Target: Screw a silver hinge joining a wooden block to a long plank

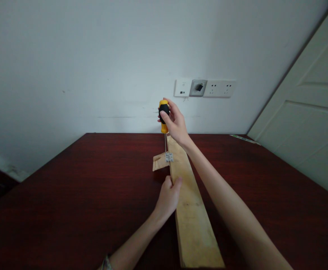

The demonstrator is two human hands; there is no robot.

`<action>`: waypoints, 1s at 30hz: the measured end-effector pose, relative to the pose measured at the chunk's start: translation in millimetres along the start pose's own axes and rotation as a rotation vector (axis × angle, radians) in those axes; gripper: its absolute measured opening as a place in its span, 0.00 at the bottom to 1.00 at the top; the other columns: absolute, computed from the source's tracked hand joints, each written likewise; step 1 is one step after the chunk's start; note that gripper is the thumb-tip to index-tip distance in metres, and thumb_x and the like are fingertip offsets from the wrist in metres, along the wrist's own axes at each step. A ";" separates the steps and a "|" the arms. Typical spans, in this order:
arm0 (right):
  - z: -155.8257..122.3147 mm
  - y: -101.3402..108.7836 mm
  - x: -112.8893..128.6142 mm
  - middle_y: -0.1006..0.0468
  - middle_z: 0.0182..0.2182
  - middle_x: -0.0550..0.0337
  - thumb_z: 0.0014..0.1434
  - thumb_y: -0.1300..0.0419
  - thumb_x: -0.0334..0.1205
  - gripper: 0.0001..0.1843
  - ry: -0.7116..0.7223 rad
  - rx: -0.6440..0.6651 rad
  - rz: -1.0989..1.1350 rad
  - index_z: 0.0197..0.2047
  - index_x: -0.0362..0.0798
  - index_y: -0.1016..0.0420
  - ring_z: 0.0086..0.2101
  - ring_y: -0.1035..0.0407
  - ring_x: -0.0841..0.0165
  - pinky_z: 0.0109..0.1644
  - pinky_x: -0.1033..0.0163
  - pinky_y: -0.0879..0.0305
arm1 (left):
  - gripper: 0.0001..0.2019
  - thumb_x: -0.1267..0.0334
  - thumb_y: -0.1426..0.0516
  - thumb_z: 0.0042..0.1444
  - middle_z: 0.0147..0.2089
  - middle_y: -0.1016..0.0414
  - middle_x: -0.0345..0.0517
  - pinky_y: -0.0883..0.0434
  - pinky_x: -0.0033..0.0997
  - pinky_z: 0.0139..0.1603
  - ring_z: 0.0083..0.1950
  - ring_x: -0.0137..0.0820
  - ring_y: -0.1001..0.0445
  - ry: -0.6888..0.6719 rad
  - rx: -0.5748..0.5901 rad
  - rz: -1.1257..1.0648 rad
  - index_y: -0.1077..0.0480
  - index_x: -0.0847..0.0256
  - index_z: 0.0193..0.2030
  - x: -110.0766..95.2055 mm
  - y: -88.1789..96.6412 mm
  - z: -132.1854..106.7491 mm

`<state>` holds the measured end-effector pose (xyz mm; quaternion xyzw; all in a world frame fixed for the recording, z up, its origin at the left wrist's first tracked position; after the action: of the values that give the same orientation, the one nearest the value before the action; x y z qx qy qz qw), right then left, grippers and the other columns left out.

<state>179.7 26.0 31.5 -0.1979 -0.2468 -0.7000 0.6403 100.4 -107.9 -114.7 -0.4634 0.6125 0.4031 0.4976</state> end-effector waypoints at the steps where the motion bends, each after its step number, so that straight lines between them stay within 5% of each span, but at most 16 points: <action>1: -0.6 -0.3 0.0 0.34 0.52 0.55 0.60 0.47 0.56 0.28 -0.002 -0.002 0.006 0.61 0.60 0.45 0.39 0.32 0.68 0.43 0.55 0.25 | 0.12 0.55 0.47 0.58 0.44 0.25 0.56 0.33 0.35 0.46 0.46 0.42 0.26 -0.002 -0.004 0.006 0.35 0.64 0.38 0.2 0.1 0.1; 30: -4.2 -5.8 2.1 0.35 0.52 0.54 0.59 0.46 0.57 0.29 0.000 0.040 -0.024 0.61 0.58 0.45 0.39 0.34 0.67 0.43 0.55 0.26 | 0.12 0.55 0.48 0.58 0.43 0.25 0.56 0.33 0.35 0.45 0.45 0.41 0.26 -0.034 0.005 0.009 0.35 0.63 0.38 6.0 -0.5 5.3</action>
<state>173.9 22.2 28.9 -0.1822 -0.2633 -0.7025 0.6356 101.7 -103.9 -121.6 -0.4524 0.6070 0.4118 0.5072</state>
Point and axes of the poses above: each hand's wrist, its own z-axis towards the middle knuckle, its own y-axis out of the back of the hand, x = y × z, the point moved 3 cm from there along z, towards the middle knuckle
